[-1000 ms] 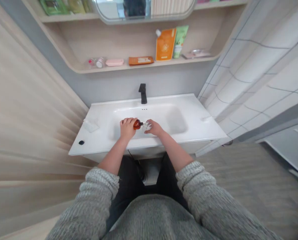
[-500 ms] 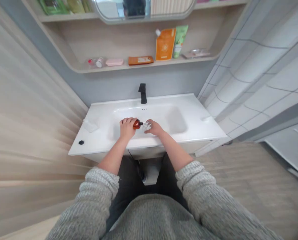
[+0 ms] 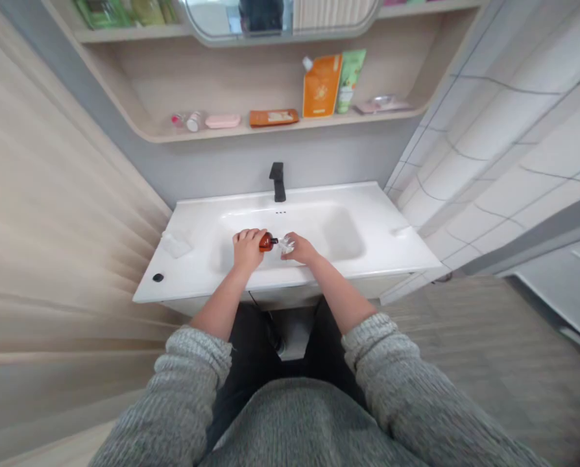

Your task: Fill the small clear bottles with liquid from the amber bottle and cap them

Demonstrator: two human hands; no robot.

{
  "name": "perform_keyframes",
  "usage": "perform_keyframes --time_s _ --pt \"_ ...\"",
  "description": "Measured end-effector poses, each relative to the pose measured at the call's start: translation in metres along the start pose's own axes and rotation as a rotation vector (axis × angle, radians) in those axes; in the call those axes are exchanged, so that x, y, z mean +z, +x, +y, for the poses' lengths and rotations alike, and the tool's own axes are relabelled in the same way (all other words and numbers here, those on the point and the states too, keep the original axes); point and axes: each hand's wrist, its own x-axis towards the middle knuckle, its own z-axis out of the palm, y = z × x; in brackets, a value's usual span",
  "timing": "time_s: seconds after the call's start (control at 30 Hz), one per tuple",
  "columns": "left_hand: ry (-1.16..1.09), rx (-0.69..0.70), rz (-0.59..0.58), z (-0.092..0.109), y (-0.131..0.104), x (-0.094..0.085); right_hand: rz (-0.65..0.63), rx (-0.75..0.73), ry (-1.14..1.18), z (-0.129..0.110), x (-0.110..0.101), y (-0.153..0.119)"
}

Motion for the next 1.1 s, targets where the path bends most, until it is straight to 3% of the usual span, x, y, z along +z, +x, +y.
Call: perform_keyframes --time_s 1.1 --pt "0.028 0.035 0.057 -0.0046 0.0004 0.0068 -0.004 -0.006 -0.025 0.0017 0.0003 0.0005"
